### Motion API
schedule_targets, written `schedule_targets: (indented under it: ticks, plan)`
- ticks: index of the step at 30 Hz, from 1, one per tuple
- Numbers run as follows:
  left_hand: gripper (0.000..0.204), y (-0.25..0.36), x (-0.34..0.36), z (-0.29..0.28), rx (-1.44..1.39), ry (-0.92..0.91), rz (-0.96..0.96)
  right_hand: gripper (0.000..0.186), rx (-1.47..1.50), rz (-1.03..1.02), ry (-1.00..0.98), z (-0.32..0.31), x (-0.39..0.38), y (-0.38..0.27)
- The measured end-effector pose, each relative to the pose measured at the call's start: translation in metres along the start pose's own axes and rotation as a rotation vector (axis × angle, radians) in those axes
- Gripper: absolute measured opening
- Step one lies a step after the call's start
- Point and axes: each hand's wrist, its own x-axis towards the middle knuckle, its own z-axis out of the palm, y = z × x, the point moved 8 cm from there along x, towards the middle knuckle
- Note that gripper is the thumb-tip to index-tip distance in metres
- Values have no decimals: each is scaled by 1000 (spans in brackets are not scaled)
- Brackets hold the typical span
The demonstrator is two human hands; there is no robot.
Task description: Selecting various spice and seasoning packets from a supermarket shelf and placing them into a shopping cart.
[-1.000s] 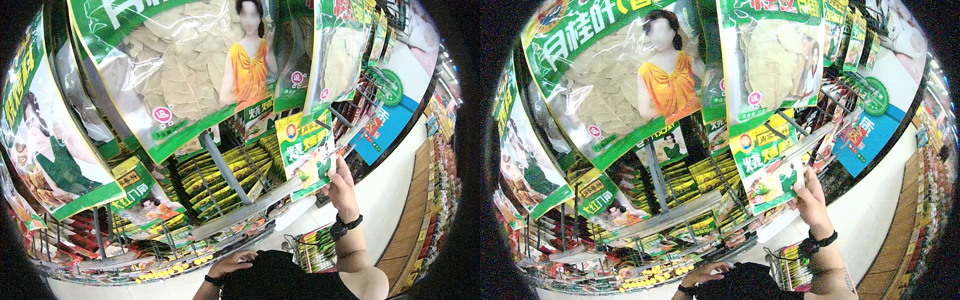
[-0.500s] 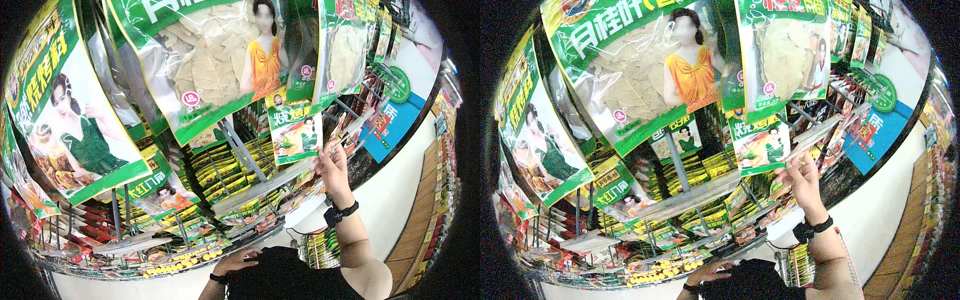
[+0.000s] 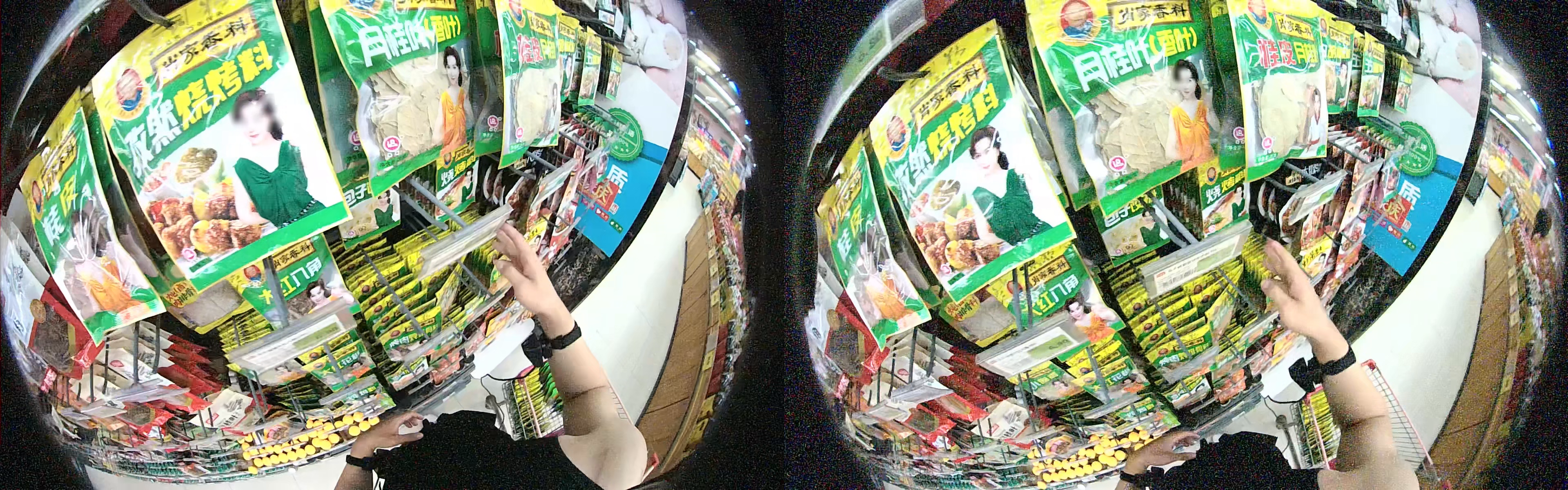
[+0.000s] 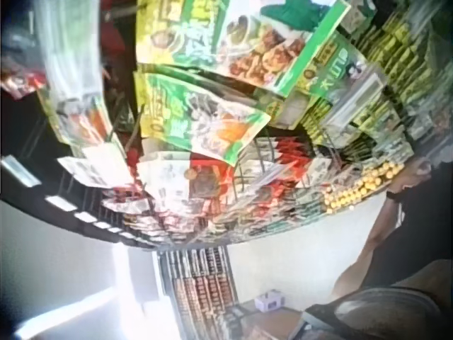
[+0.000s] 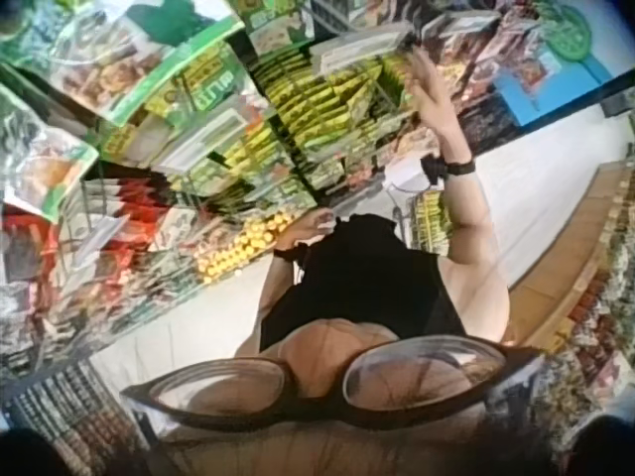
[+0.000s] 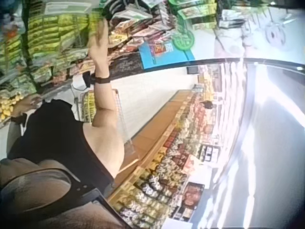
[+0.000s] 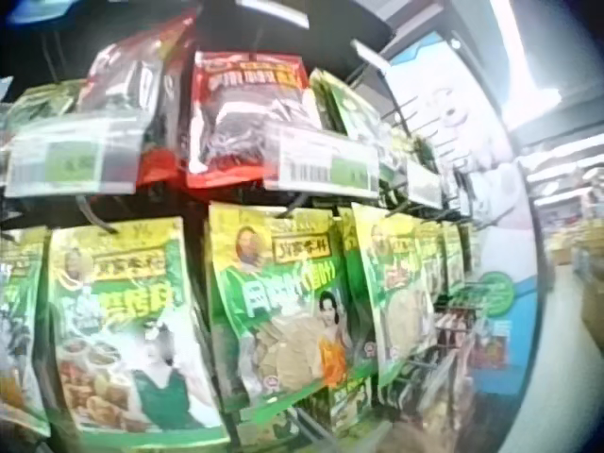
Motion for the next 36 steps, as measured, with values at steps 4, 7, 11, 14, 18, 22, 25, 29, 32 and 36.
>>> schedule_targets:
  ticks: [4,7,11,14,18,22,25,29,32,36]
  plan:
    - [57,3,-16,4,-40,-5,-15,71,16,24,-69,36,-34,-59]
    - [56,-20,-31,17,-30,-30,-7,69,28,27,-7,33,-58,-54]
    - [60,-36,-43,31,78,-129,-53,64,-68,174,80,13,-101,-61]
    - [59,-56,-40,42,118,-221,-20,59,-125,272,162,-10,-144,-66]
    - [56,-63,-16,64,220,-392,31,54,-175,367,329,-48,-210,-87]
    - [59,-21,15,81,358,-474,149,40,-183,443,558,-103,-280,-83]
    - [55,-2,35,97,441,-516,176,35,-150,521,787,-151,-346,-58]
    - [52,30,49,115,504,-516,178,37,8,633,1042,-195,-432,-3]
    - [49,30,50,124,462,-471,113,36,381,703,1143,-211,-479,57]
    - [42,11,55,134,579,-393,-15,34,530,833,1237,-232,-531,132]
